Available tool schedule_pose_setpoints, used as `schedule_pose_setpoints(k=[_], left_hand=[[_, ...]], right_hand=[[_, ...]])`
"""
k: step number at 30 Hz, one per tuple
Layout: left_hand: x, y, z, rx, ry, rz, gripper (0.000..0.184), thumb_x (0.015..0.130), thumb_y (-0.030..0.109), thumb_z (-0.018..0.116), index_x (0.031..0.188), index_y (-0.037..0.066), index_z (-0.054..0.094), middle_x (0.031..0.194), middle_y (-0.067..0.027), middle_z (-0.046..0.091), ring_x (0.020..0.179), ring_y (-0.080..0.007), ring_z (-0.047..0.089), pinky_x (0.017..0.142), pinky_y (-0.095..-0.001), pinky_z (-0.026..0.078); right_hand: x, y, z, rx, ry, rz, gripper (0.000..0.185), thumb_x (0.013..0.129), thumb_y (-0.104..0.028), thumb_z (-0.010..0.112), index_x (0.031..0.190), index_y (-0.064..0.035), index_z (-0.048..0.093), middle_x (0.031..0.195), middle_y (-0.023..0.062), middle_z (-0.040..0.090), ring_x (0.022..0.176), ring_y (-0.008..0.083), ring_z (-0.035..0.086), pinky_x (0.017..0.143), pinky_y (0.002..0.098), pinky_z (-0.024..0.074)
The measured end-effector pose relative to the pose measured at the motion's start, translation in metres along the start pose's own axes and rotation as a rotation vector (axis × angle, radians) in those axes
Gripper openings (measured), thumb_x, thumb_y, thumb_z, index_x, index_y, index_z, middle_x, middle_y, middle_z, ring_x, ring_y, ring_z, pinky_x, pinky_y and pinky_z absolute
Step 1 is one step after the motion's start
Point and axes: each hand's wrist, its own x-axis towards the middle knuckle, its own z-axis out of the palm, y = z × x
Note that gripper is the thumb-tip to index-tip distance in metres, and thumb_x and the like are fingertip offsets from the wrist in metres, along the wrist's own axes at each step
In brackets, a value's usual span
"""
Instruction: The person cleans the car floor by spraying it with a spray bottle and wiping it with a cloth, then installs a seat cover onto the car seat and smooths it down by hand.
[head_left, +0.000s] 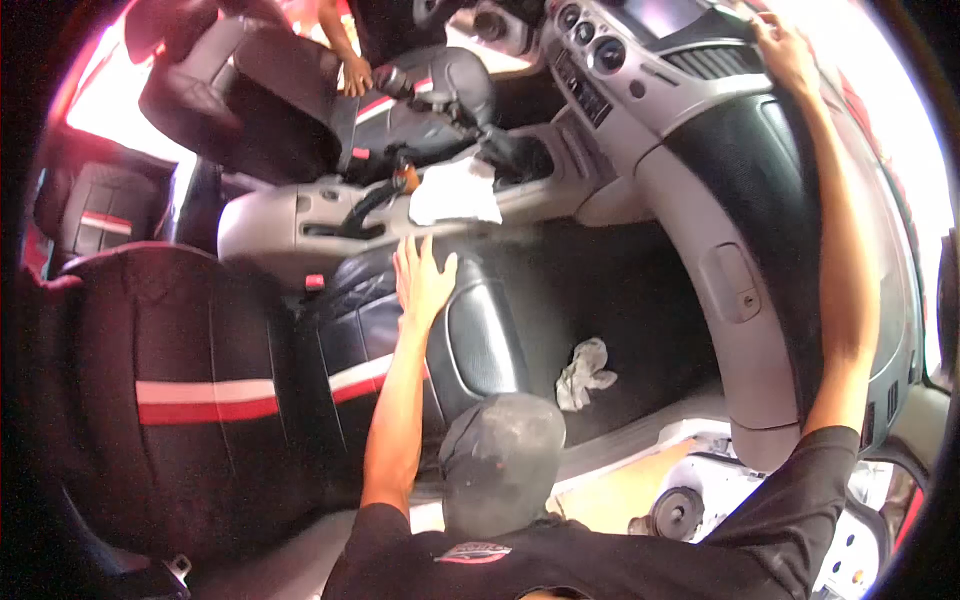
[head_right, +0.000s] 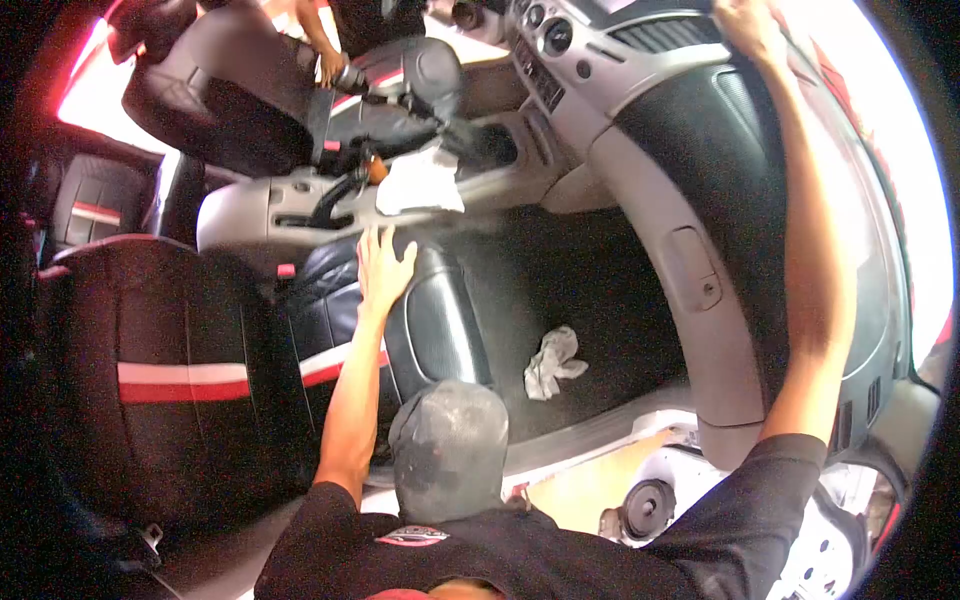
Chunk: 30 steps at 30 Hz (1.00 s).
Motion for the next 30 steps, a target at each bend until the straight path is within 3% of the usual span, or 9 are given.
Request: schedule_pose_setpoints(k=[3,5,7,12,17,21,25,26,30], left_hand=[[-0.016,0.027,0.007,0.085,-0.044,0.175,0.050,0.091,0.044,0.062,0.130,0.012,0.066,0.140,-0.0156,0.058,0.139,-0.0487,0.037,0.118,-0.0625,0.022],[-0.014,0.073,-0.045,-0.078,-0.560,0.395,0.037,0.090,0.045,0.063,0.108,0.015,0.077,0.130,-0.0134,0.067,0.141,-0.0446,0.037,0.119,-0.0629,0.021],[-0.039,0.061,-0.018,-0.348,-0.663,0.605,0.022,0.086,0.034,0.066,0.097,0.019,0.078,0.119,-0.0035,0.070,0.136,-0.0403,0.045,0.118,-0.0640,0.024],[0.003,0.005,-0.019,-0.131,-0.040,-0.002,0.055,0.089,0.041,0.066,0.133,0.009,0.061,0.152,-0.0145,0.048,0.144,-0.0400,0.036,0.117,-0.0652,0.025],[-0.029,0.045,-0.040,-0.305,-0.598,0.541,0.043,0.087,0.040,0.070,0.117,0.010,0.072,0.147,-0.0135,0.053,0.146,-0.0403,0.033,0.119,-0.0608,0.025],[-0.012,0.030,-0.041,-0.238,-0.233,0.188,0.034,0.090,0.032,0.067,0.115,0.009,0.071,0.143,-0.0144,0.055,0.145,-0.0405,0.036,0.118,-0.0599,0.028],[-0.005,0.032,-0.057,-0.407,-0.427,0.316,0.023,0.092,0.025,0.067,0.102,0.006,0.074,0.118,-0.0142,0.070,0.116,-0.0334,0.062,0.095,-0.0470,0.051],[-0.008,0.043,-0.056,-0.847,-0.440,0.113,0.025,0.093,0.024,0.069,0.081,0.002,0.073,0.077,-0.0086,0.071,0.073,-0.0209,0.068,0.069,-0.0350,0.054],[0.044,0.147,-0.210,-0.920,-0.198,0.178,0.041,0.090,0.018,0.076,0.056,0.005,0.058,0.049,-0.0040,0.054,0.044,-0.0080,0.049,0.044,-0.0295,0.036]], right_hand=[[-0.003,0.003,0.009,0.083,0.050,-0.029,0.044,0.099,-0.047,0.058,0.127,-0.0145,0.064,0.110,0.0190,0.072,0.104,0.0315,0.069,0.092,0.0428,0.0518],[-0.015,-0.009,0.003,0.018,0.081,-0.015,0.042,0.099,-0.046,0.058,0.125,-0.0143,0.063,0.106,0.0198,0.072,0.102,0.0324,0.070,0.090,0.0428,0.0520],[-0.029,-0.037,-0.013,0.095,0.042,-0.032,0.040,0.099,-0.046,0.059,0.122,-0.0139,0.063,0.099,0.0178,0.072,0.094,0.0307,0.070,0.085,0.0430,0.0521],[-0.033,-0.041,-0.012,0.089,0.055,-0.014,0.042,0.098,-0.046,0.057,0.120,-0.0106,0.061,0.104,0.0161,0.073,0.097,0.0325,0.070,0.088,0.0437,0.0513],[-0.037,-0.047,-0.014,0.068,0.061,0.009,0.041,0.098,-0.044,0.058,0.120,-0.0097,0.063,0.106,0.0182,0.072,0.098,0.0343,0.070,0.090,0.0445,0.0514],[-0.040,-0.051,-0.020,0.064,0.061,0.007,0.038,0.098,-0.042,0.059,0.119,-0.0100,0.064,0.100,0.0170,0.073,0.096,0.0318,0.071,0.088,0.0428,0.0520],[-0.037,-0.052,-0.022,0.067,0.077,-0.002,0.038,0.098,-0.041,0.059,0.117,-0.0088,0.065,0.095,0.0178,0.073,0.094,0.0331,0.071,0.089,0.0435,0.0520],[-0.038,-0.051,-0.021,0.075,0.079,-0.001,0.038,0.098,-0.041,0.059,0.117,-0.0086,0.065,0.096,0.0180,0.073,0.094,0.0334,0.071,0.089,0.0436,0.0520],[-0.037,-0.048,-0.016,0.066,0.092,-0.018,0.040,0.098,-0.043,0.057,0.117,-0.0090,0.065,0.098,0.0183,0.073,0.094,0.0331,0.071,0.087,0.0427,0.0526]])
